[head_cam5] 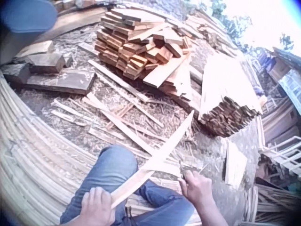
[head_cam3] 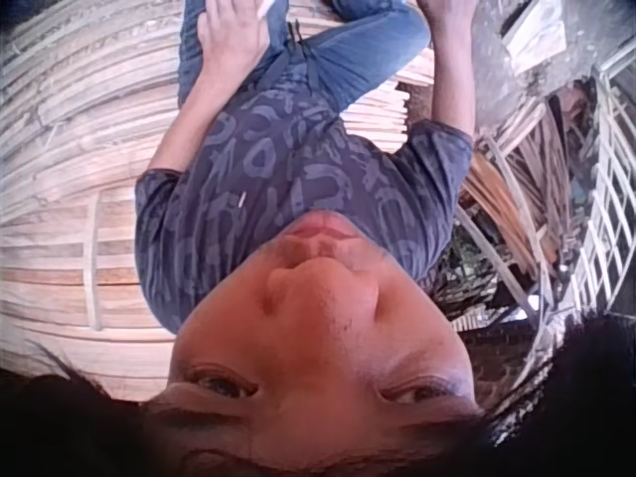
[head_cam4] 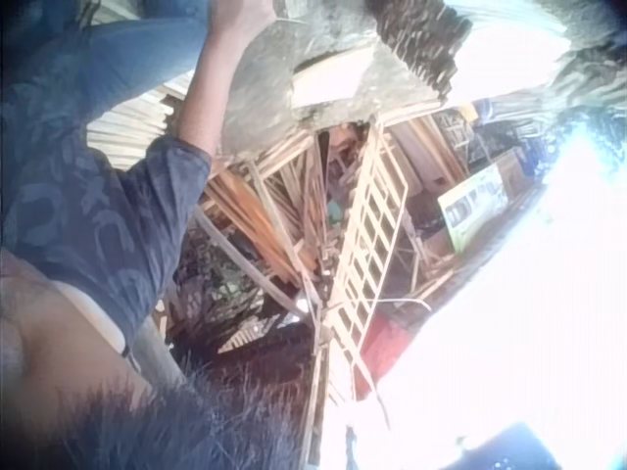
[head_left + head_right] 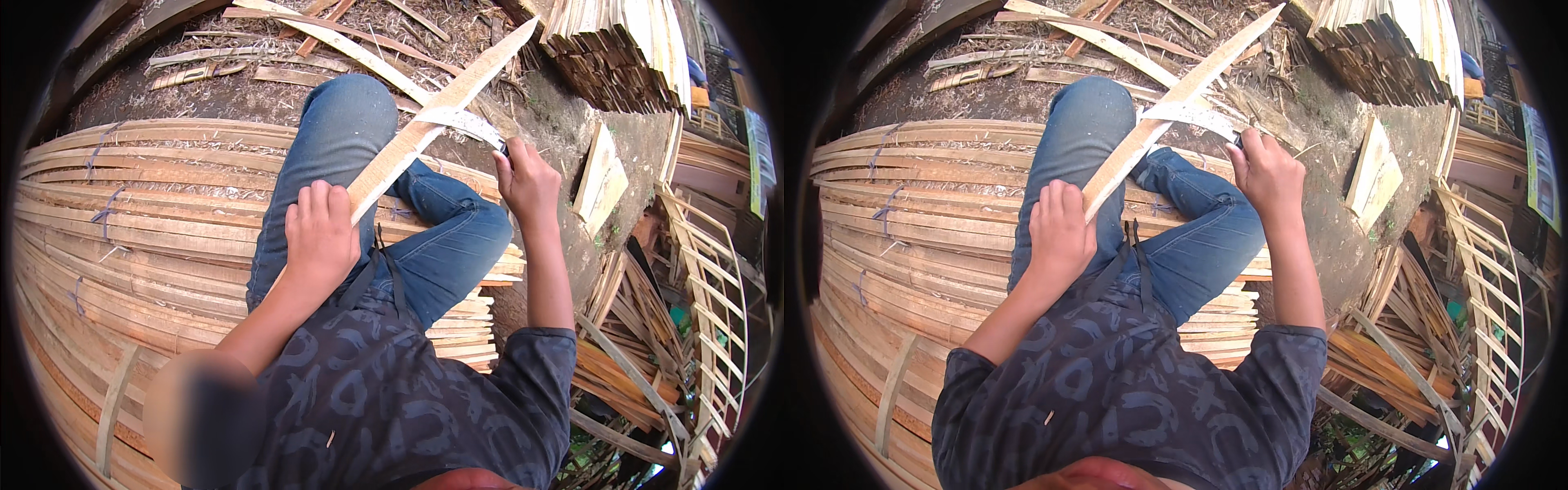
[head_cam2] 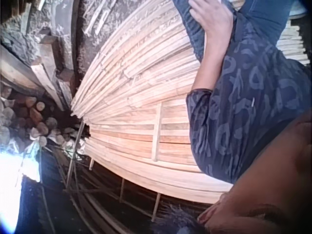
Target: The person sits on the ground and uses a curved knife to shave thin strips from a long wooden plank held between their legs. They repeatedly draw the knife along the length of the wood to remove the outer layer, creating a pile of wood shavings.
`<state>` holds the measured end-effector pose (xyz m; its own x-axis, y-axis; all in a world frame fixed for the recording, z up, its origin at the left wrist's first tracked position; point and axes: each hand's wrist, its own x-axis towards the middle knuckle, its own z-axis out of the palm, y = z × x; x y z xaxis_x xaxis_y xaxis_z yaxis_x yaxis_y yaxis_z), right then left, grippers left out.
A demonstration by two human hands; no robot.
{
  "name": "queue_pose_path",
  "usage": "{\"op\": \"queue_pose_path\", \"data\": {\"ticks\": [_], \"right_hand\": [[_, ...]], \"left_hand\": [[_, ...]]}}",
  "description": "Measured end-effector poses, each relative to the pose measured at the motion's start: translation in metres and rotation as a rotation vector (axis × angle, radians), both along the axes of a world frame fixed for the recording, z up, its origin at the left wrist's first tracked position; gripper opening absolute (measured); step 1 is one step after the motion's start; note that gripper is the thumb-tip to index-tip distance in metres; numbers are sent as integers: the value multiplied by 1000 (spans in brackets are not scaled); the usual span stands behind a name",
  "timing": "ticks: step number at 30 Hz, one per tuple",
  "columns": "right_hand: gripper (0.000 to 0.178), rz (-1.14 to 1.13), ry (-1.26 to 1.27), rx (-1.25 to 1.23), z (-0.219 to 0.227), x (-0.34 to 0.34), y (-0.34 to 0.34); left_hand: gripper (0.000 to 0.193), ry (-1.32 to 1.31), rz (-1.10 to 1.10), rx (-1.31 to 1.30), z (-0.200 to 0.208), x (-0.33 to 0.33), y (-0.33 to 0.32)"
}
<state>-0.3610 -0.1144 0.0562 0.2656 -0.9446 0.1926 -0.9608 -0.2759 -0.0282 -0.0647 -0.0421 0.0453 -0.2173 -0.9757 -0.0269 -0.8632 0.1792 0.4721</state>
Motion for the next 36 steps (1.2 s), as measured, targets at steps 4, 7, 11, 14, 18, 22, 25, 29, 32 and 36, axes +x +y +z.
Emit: {"op": "queue_pose_path", "data": {"ticks": [4,7,11,14,18,22,25,29,32,36], "right_hand": [[22,-41,-55,111,12,18,11],[23,5,-20,139,21,34,15],[24,10,38,106,13,13,-4],[24,-15,27,106,17,23,0],[25,68,58,169,28,36,16],[26,-230,18,109,18,-11,-18],[27,-249,-54,114,16,-17,-11],[25,-74,-53,139,26,11,2],[24,-43,23,104,22,5,-7],[26,-117,21,69,12,-29,-39]], "left_hand": [[28,-17,5,17,0,3,2],[27,-26,-4,27,2,4,4],[28,3,-15,50,3,0,-1],[30,14,-2,60,3,0,1],[32,-8,-12,-33,-1,4,2],[33,-2,-18,35,3,4,4],[33,7,-26,52,2,3,3],[32,-13,-22,38,3,1,1],[31,1,-20,49,3,4,3],[30,-3,-27,34,4,1,-1]]}}
